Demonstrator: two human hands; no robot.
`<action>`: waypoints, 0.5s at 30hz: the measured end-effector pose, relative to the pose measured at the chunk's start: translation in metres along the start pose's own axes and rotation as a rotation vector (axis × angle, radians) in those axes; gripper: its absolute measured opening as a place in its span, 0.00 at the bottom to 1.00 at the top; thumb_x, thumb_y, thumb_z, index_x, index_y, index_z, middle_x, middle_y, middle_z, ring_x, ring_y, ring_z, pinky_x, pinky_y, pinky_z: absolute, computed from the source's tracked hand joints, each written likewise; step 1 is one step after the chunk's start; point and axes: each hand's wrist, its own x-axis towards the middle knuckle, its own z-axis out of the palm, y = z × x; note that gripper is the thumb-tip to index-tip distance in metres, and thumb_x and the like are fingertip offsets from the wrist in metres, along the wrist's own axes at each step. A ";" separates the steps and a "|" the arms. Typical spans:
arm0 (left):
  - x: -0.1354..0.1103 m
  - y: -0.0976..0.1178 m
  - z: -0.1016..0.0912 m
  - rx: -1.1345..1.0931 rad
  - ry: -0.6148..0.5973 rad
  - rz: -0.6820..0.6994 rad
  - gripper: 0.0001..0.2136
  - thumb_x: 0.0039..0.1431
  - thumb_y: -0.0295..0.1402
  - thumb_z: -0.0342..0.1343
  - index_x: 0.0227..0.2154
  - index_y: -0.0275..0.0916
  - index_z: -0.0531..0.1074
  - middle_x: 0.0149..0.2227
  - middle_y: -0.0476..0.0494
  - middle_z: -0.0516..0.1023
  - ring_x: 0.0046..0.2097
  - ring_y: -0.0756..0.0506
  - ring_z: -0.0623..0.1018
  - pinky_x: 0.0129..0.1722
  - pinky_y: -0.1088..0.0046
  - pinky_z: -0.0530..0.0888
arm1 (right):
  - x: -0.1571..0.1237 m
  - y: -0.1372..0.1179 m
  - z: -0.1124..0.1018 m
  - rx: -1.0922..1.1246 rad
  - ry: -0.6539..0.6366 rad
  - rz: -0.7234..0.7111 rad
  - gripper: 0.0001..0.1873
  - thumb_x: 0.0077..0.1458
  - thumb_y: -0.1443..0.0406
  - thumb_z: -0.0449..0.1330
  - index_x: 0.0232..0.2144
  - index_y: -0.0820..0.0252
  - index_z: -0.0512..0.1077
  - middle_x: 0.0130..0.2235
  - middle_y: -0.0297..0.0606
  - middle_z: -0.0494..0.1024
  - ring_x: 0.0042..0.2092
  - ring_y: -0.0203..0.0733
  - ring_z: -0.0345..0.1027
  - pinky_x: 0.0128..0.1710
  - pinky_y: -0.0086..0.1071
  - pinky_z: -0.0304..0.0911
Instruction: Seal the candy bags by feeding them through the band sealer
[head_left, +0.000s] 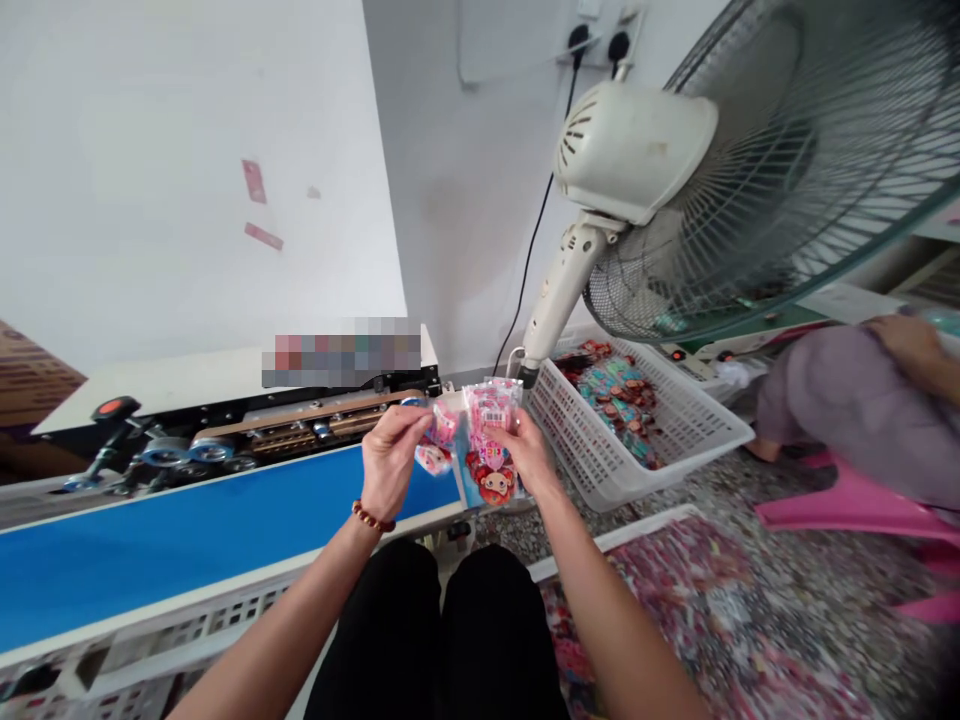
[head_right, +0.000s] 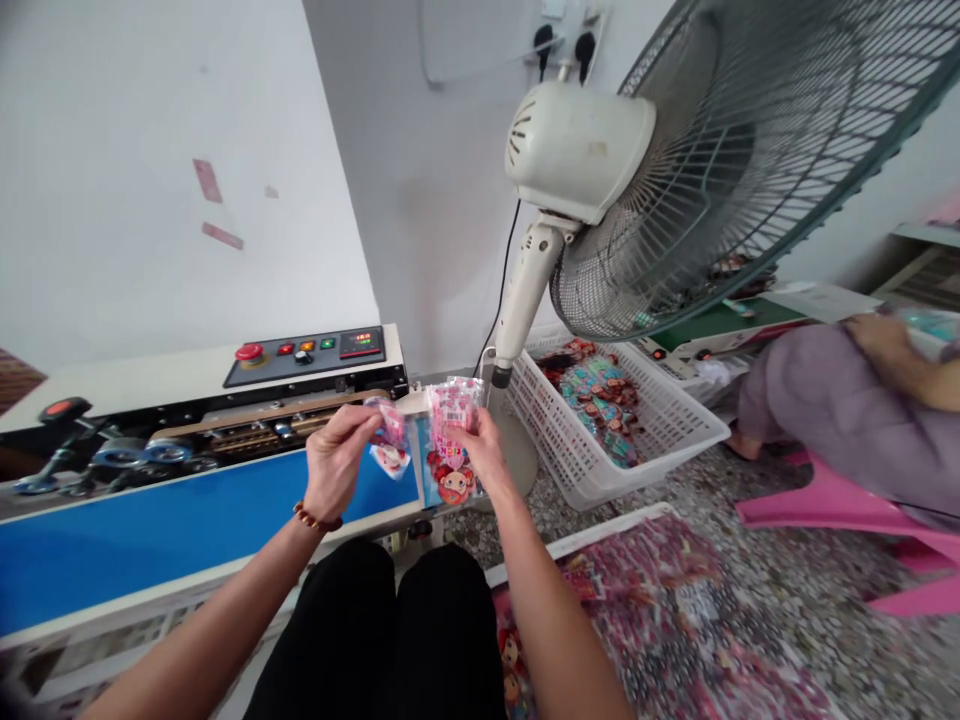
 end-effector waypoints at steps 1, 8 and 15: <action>0.003 0.000 0.003 -0.049 0.010 -0.048 0.12 0.54 0.45 0.66 0.29 0.40 0.81 0.33 0.44 0.78 0.35 0.46 0.74 0.36 0.71 0.73 | 0.000 0.001 0.000 0.003 -0.001 0.008 0.25 0.37 0.56 0.74 0.39 0.53 0.72 0.37 0.32 0.82 0.37 0.46 0.76 0.37 0.37 0.71; 0.020 0.001 0.011 -0.225 0.048 -0.239 0.15 0.46 0.44 0.70 0.30 0.37 0.82 0.30 0.46 0.77 0.28 0.51 0.68 0.29 0.74 0.68 | 0.000 0.002 -0.001 0.025 -0.006 -0.012 0.25 0.38 0.55 0.75 0.38 0.53 0.72 0.37 0.32 0.82 0.38 0.47 0.76 0.40 0.38 0.71; 0.015 0.008 0.009 -0.089 -0.040 -0.032 0.12 0.51 0.44 0.67 0.27 0.40 0.81 0.36 0.42 0.78 0.39 0.45 0.75 0.39 0.70 0.73 | 0.000 0.004 -0.001 0.029 0.011 -0.021 0.24 0.38 0.57 0.75 0.37 0.54 0.73 0.36 0.31 0.82 0.35 0.44 0.75 0.38 0.36 0.70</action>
